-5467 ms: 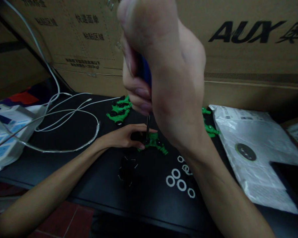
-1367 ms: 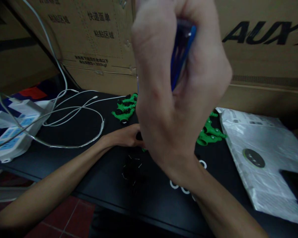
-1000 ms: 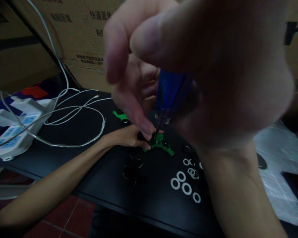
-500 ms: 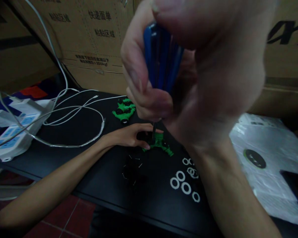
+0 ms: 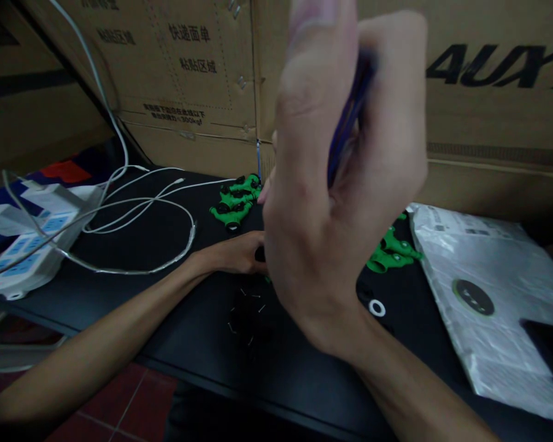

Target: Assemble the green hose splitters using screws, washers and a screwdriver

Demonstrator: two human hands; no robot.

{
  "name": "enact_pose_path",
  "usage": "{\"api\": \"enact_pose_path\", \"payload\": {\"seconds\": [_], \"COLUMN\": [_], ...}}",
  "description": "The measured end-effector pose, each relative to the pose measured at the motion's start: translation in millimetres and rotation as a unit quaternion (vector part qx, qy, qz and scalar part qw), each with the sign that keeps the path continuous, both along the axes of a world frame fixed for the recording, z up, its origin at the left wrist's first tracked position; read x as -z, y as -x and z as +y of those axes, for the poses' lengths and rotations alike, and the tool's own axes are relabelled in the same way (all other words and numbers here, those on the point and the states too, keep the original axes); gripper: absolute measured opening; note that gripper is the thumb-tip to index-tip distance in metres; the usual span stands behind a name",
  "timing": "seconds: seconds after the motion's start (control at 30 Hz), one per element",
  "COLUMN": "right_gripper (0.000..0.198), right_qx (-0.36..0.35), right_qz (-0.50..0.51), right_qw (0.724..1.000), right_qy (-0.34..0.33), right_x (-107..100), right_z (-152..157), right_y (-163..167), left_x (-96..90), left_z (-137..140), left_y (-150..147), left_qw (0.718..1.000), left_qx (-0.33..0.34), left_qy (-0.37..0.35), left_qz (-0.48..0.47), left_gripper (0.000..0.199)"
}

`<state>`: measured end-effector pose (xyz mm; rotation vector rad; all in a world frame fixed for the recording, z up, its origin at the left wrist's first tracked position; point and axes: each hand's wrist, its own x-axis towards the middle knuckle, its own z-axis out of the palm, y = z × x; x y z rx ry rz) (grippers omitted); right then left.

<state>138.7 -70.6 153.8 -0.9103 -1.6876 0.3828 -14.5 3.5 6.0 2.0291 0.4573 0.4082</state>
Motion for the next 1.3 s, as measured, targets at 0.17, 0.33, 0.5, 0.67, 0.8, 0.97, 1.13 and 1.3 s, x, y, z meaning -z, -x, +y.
{"api": "enact_pose_path", "payload": {"seconds": [0.17,0.33,0.5,0.67,0.8,0.97,1.13,1.3], "right_gripper": [0.041,0.034,0.030,0.019,0.030,0.050,0.051,0.053], "right_qx": [0.071,0.068,0.016,0.083,0.188,0.205,0.232,0.232], "right_qz": [0.146,-0.049,-0.100,-0.020,-0.155,-0.347,-0.437,-0.440], "right_qw": [0.985,0.996,0.995,0.996,0.968,0.914,0.868,0.868], "right_qy": [-0.065,-0.026,0.023,-0.018,-0.062,-0.041,-0.045,0.017], "right_x": [3.7,-16.0,-35.3,-46.4,-5.5,92.4,156.7,172.0], "right_z": [-3.3,-0.5,-15.8,-61.7,-117.4,-174.4,-195.6,-204.2], "right_y": [36.8,10.4,-14.2,-57.2,-111.7,-192.2,-252.6,-261.2], "left_x": [-1.7,-11.4,-13.6,-16.4,-15.6,-13.8,-13.7,-14.0], "left_z": [-0.5,-4.7,-2.7,-1.3,0.0,1.4,2.5,0.4], "left_y": [0.2,2.3,3.2,2.7,2.3,2.0,1.2,0.5], "left_qw": [1.000,1.000,0.999,0.998,0.999,0.999,0.999,0.998], "left_qx": [-0.004,-0.025,-0.016,-0.013,0.001,0.005,0.009,0.005], "left_qy": [0.008,-0.006,-0.030,-0.026,-0.020,-0.018,-0.024,-0.038], "left_qz": [-0.009,0.014,0.036,0.051,0.043,0.043,0.044,0.045], "left_gripper": [0.064,0.067,0.064,0.063,0.062,0.063,0.062,0.063]}}
